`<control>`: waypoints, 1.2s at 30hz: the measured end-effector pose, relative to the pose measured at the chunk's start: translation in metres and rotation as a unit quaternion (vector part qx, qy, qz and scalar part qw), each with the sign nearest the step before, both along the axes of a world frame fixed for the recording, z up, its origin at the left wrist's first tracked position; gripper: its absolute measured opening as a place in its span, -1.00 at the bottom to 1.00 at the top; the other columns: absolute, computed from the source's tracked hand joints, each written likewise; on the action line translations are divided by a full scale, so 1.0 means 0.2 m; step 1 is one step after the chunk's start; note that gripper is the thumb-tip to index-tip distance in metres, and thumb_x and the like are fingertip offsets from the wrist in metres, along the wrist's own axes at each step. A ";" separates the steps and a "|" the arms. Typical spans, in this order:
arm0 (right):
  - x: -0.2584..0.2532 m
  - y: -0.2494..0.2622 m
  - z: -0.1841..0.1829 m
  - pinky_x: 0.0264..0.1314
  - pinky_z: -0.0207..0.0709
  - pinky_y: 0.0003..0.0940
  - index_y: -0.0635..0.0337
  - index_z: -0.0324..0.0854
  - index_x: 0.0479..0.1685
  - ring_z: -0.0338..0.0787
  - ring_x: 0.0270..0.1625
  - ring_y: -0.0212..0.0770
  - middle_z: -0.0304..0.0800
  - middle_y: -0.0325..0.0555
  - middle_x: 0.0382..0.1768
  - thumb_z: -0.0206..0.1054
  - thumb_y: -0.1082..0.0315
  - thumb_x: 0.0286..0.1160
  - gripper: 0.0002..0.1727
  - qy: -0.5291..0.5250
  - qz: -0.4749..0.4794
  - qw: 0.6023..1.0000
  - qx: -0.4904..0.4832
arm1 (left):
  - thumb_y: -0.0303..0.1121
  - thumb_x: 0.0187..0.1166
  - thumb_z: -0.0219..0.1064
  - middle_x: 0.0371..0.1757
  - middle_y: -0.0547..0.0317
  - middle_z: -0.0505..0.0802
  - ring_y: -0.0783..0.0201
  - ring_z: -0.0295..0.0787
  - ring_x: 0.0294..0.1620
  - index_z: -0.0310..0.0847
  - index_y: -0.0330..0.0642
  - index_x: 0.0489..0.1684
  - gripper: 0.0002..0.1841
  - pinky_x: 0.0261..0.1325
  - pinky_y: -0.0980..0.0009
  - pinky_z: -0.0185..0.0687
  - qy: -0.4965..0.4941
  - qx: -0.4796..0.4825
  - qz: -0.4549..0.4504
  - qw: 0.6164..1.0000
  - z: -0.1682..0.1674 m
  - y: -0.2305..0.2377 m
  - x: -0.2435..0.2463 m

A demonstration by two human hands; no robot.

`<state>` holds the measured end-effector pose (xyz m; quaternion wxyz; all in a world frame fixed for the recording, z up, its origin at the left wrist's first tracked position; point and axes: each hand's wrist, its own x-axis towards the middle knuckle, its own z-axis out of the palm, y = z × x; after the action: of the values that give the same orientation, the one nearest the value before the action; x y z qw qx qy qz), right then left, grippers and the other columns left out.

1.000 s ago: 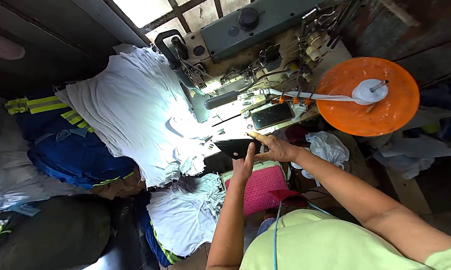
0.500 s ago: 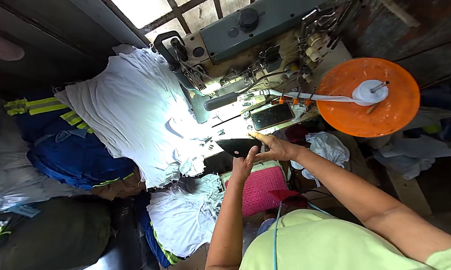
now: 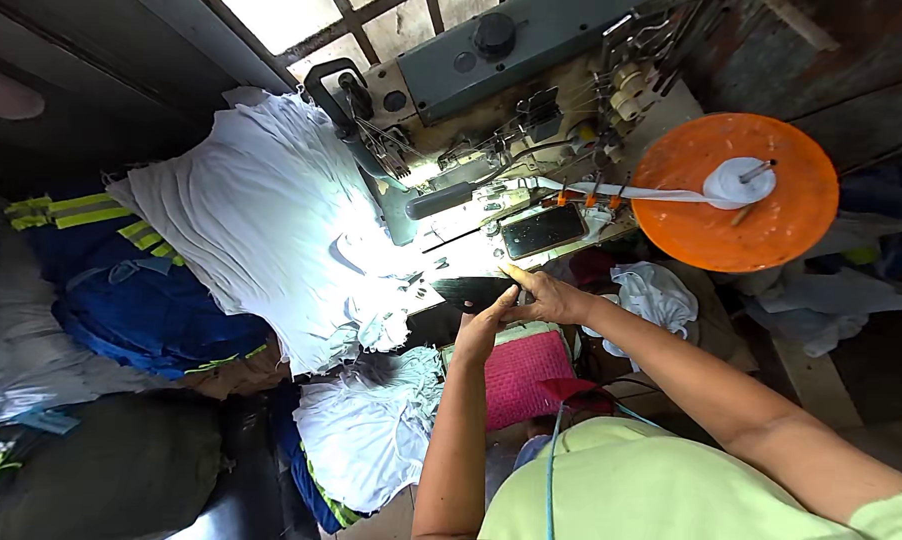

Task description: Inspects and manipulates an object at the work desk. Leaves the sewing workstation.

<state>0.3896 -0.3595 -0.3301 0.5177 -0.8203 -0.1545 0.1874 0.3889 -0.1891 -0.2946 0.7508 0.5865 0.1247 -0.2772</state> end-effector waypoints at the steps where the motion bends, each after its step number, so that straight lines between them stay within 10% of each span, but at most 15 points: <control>1: 0.00 0.00 0.01 0.29 0.57 -0.07 0.40 0.19 0.75 0.79 0.11 0.00 0.79 0.29 0.10 0.43 -0.11 0.48 -0.02 -0.002 -0.004 1.000 0.001 | -0.59 0.61 0.26 -0.46 0.26 0.81 0.56 0.64 -0.54 0.63 -0.24 -0.21 -0.93 -0.44 0.66 0.53 -0.008 -0.020 0.007 1.000 -0.01 0.00 -0.01; 23: -0.01 0.01 0.05 -0.04 0.56 -0.40 0.42 0.19 0.72 0.67 -0.20 -0.33 0.77 0.14 -0.06 0.47 -0.11 0.42 0.01 -0.011 0.006 0.999 0.051 | -0.51 0.33 0.41 -0.26 0.31 0.89 0.47 0.85 -0.15 0.64 -0.26 -0.09 -0.78 0.11 0.41 0.78 -0.180 -0.041 0.083 0.979 -0.13 -0.04 -0.07; 36: -0.03 0.01 0.08 0.03 0.58 -0.39 0.41 0.17 0.75 0.72 -0.13 -0.32 0.80 0.16 -0.05 0.47 -0.10 0.41 0.02 -0.027 0.011 0.998 0.063 | -0.47 0.43 0.34 -0.30 0.42 0.87 0.58 0.82 -0.16 0.61 -0.27 -0.10 -0.84 0.11 0.49 0.76 -0.221 -0.001 0.101 0.970 -0.10 -0.05 -0.10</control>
<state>0.3830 -0.3568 -0.3145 0.5623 -0.7889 -0.1889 0.1605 0.3689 -0.1982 -0.3143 0.7847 0.6165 0.0141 -0.0633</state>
